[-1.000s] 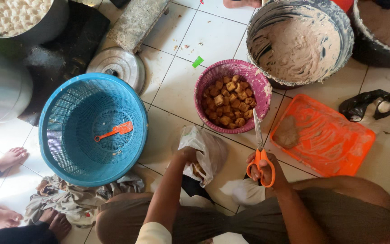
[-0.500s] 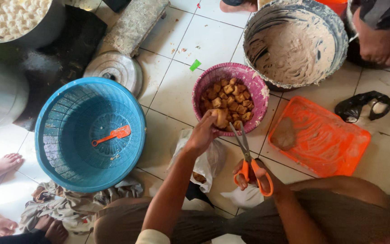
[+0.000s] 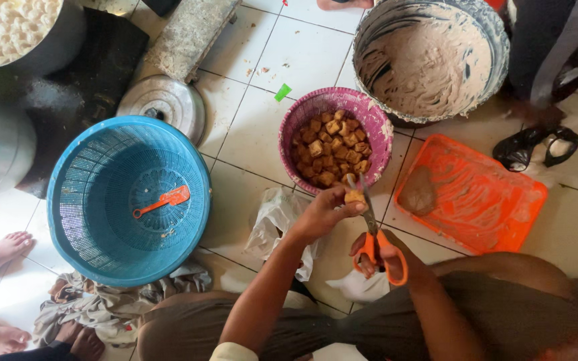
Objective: The person sits on the floor and uses orange-handled scissors to cut small, brown, fried food items from a pink basket into a white plastic bag. The person repeatedly picks up items, cuts them, and places them into the bag.
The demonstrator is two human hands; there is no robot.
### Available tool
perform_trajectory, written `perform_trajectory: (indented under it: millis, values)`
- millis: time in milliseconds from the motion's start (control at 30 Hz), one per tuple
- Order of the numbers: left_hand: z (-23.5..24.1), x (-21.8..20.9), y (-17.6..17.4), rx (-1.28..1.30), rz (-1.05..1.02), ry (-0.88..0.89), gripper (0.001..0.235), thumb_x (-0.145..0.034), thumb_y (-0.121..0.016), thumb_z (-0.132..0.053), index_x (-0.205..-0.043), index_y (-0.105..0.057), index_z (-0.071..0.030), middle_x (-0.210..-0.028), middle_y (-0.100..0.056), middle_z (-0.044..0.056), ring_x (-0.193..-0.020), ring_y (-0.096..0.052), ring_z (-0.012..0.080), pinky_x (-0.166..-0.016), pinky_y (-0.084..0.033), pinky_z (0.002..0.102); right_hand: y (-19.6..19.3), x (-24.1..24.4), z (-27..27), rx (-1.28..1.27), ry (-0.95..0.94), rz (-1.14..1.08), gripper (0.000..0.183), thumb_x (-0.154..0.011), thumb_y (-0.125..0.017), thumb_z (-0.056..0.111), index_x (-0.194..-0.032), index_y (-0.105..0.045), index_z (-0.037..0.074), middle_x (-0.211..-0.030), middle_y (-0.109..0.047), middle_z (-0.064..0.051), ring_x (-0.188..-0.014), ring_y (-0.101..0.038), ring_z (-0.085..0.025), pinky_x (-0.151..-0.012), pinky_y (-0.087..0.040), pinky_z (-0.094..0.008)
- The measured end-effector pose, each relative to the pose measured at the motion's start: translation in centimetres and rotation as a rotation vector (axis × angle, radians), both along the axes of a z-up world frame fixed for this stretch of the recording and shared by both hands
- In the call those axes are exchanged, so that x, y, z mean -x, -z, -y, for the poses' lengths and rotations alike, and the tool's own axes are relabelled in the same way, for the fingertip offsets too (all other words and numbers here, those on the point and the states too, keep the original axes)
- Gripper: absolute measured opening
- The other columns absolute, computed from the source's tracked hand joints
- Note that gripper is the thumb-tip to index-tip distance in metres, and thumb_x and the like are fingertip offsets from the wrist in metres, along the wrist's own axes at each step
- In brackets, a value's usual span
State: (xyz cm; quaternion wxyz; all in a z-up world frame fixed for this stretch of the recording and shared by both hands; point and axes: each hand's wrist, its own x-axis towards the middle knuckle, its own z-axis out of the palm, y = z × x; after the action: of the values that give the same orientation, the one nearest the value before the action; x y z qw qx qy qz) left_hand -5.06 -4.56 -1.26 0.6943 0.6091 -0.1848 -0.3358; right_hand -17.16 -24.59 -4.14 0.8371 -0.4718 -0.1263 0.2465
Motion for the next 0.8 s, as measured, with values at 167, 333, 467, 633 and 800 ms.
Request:
perform_trajectory:
  millis: [167, 333, 467, 633, 800]
  values:
    - [2.6, -2.9, 3.3, 0.096, -0.388, -0.265, 0.048, -0.092, -0.070, -0.032, -0.129, -0.062, -0.003, -0.126, -0.067, 0.008, -0.115, -0.063, 0.0172, -0.093, -0.055, 0.037, 3.3, 0.4, 0.5, 0.016, 0.315, -0.135, 0.066, -0.092, -0.072, 0.056, -0.105, -0.064, -0.008, -0.058, -0.056, -0.004, -0.050, -0.055, -0.015, -0.048, -0.046, -0.030]
    - [0.4, -9.9, 6.1, -0.488, 0.544, -0.513, 0.062, -0.090, -0.077, -0.034, -0.135, -0.056, 0.003, -0.125, -0.065, 0.022, -0.116, -0.065, 0.0356, -0.097, -0.053, 0.042, 4.7, 1.0, 0.9, 0.034, 0.428, -0.136, 0.065, -0.094, -0.065, 0.058, -0.106, -0.064, -0.006, -0.059, -0.054, -0.001, -0.051, -0.054, -0.012, -0.050, -0.046, -0.028]
    - [-8.4, -8.6, 10.4, -0.956, 0.409, 0.106, 0.041, -0.095, -0.066, -0.042, -0.120, -0.071, -0.010, -0.106, -0.072, 0.021, -0.100, -0.071, 0.0380, -0.087, -0.056, 0.046, 4.8, 0.6, 1.1, -0.015, 0.447, -0.205, 0.063, -0.091, -0.070, 0.057, -0.106, -0.060, -0.003, -0.080, -0.061, -0.003, -0.055, -0.052, -0.014, -0.050, -0.047, -0.033]
    - [-12.2, -1.0, 18.8, -1.274, 0.446, 0.428, 0.042, -0.095, -0.065, -0.043, -0.123, -0.069, -0.012, -0.110, -0.071, 0.019, -0.103, -0.069, 0.0371, -0.089, -0.055, 0.046, 4.2, 0.3, 0.1, 0.167, 0.391, -0.117, 0.077, -0.089, -0.060, 0.073, -0.104, -0.065, -0.002, -0.056, -0.050, -0.001, -0.051, -0.053, -0.013, -0.050, -0.045, -0.028]
    - [-9.3, 3.5, 23.3, -1.344, 0.588, 0.336, 0.043, -0.094, -0.063, -0.043, -0.126, -0.068, -0.014, -0.115, -0.070, 0.018, -0.107, -0.067, 0.0362, -0.091, -0.054, 0.046, 3.9, 0.4, -0.8, 0.075, 0.341, -0.143, 0.073, -0.090, -0.064, 0.068, -0.106, -0.063, -0.004, -0.055, -0.048, 0.000, -0.048, -0.049, -0.013, -0.045, -0.040, -0.029]
